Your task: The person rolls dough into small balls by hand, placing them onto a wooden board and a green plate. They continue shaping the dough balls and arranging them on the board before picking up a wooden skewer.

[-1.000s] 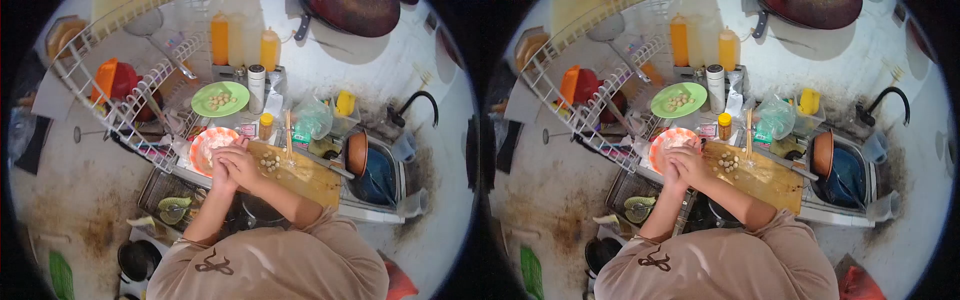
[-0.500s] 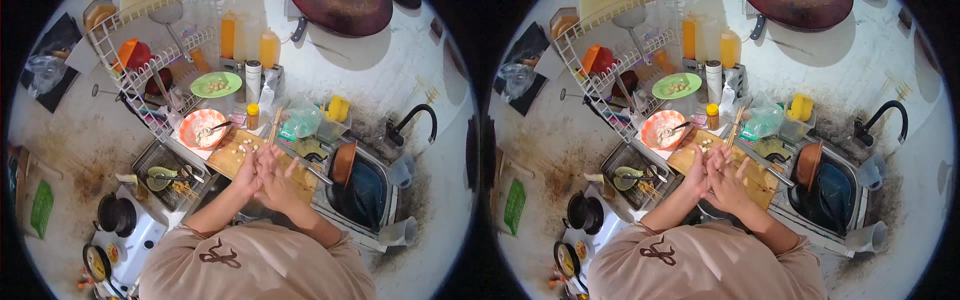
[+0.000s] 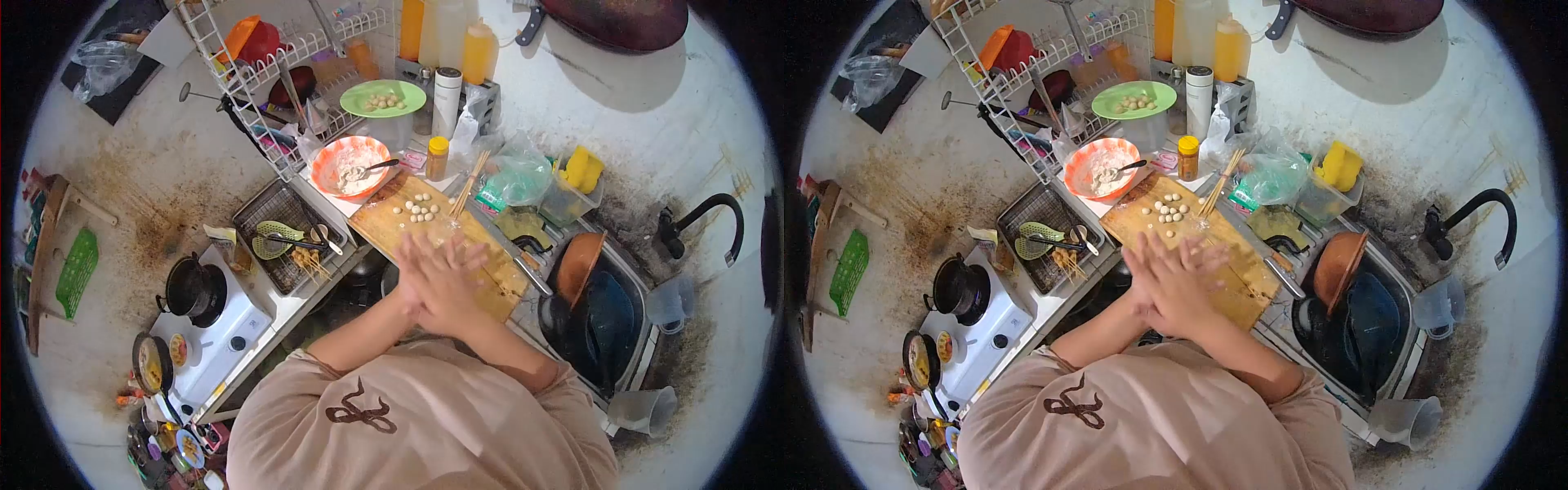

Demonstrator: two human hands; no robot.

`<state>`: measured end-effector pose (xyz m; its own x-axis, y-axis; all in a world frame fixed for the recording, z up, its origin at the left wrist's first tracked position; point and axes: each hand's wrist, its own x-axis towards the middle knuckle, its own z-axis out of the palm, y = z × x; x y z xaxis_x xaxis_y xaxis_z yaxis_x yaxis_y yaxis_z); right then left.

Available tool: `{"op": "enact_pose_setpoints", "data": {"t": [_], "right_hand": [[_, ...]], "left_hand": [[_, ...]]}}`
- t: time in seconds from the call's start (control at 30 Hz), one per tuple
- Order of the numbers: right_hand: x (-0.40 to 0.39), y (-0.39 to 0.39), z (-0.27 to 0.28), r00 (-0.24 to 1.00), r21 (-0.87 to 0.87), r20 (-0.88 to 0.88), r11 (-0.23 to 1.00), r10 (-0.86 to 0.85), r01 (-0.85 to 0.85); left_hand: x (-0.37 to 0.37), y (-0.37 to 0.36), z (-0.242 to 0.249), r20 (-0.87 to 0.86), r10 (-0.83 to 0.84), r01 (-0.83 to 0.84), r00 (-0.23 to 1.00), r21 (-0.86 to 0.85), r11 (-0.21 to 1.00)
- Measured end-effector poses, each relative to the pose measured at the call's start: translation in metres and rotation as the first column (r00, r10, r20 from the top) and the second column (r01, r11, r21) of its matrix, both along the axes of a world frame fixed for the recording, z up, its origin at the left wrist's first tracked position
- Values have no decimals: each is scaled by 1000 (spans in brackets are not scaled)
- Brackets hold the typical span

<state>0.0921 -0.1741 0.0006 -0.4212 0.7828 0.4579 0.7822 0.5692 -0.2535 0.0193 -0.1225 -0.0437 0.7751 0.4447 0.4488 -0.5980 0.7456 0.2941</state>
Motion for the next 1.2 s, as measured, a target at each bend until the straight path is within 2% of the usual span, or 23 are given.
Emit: {"op": "enact_pose_setpoints", "data": {"t": [0.03, 0.1, 0.17, 0.23, 0.3, 0.37, 0.47, 0.5, 0.57, 0.6, 0.7, 0.73, 0.77, 0.8, 0.83, 0.87, 0.97, 1.1, 1.2], "right_hand": [[3, -3, -4, 999, 28, 43, 1000, -7, 5], [15, -8, -12, 991, 74, 134, 997, -26, 16], [22, 0, -30, 965, -63, -183, 982, -187, 178], [25, 7, -36, 905, -26, -375, 979, -199, 204], [22, 16, -33, 892, 229, -451, 963, -21, 139], [16, 7, -26, 905, 131, -416, 980, -82, 149], [22, 10, -46, 829, -28, -536, 985, -160, 172], [25, 14, -51, 782, -80, -596, 982, -184, 171], [18, 24, -55, 392, -198, -881, 960, -263, 198], [14, 30, -54, 155, -253, -946, 948, -284, 191], [35, 49, -65, 28, -317, -945, 932, -327, 175], [39, 52, -72, 162, -335, -915, 920, -369, 203], [43, 50, -75, 461, -362, -756, 884, -464, 295], [45, 47, -72, 693, -357, -494, 849, -525, 389], [47, 45, -70, 827, -320, -160, 821, -539, 473], [48, 43, -87, 861, -324, -81, 830, -502, 454], [39, 41, -87, 847, -370, 131, 768, -515, 524], [27, 60, -88, 813, -360, 99, 741, -574, 567], [22, 60, -84, 859, -409, 74, 771, -506, 489]], "left_hand": [[0, 2, -1, 29, -6, 7, 1000, -8, 1000], [2, 2, -4, -60, 52, -62, 997, -168, 984], [16, -10, -2, -254, 84, -141, 964, -218, 966], [25, -13, -1, -380, 89, -206, 921, -281, 937], [26, -4, -1, -448, 77, -256, 891, -354, 899], [21, 10, -11, -425, 106, -269, 899, -344, 900], [22, 12, -5, -456, 161, -312, 876, -278, 908], [25, 10, -3, -471, 185, -330, 863, -248, 911], [34, 13, -11, -495, 324, -376, 806, -5, 927], [34, 17, -6, -491, 396, -391, 776, 119, 913], [28, 32, 16, -476, 588, -500, 654, 311, 808], [24, 43, 19, -401, 656, -558, 640, 344, 755], [14, 53, 24, -340, 698, -578, 630, 396, 714], [0, 65, 30, -274, 736, -599, 619, 441, 668], [-14, 74, 35, -205, 770, -625, 604, 478, 617], [-28, 80, 42, -226, 793, -626, 565, 509, 591], [-69, 92, 35, -258, 834, -616, 487, 576, 538], [-108, 97, 13, -332, 822, -583, 463, 584, 565], [-124, 99, 2, -416, 777, -586, 472, 511, 629]]}}
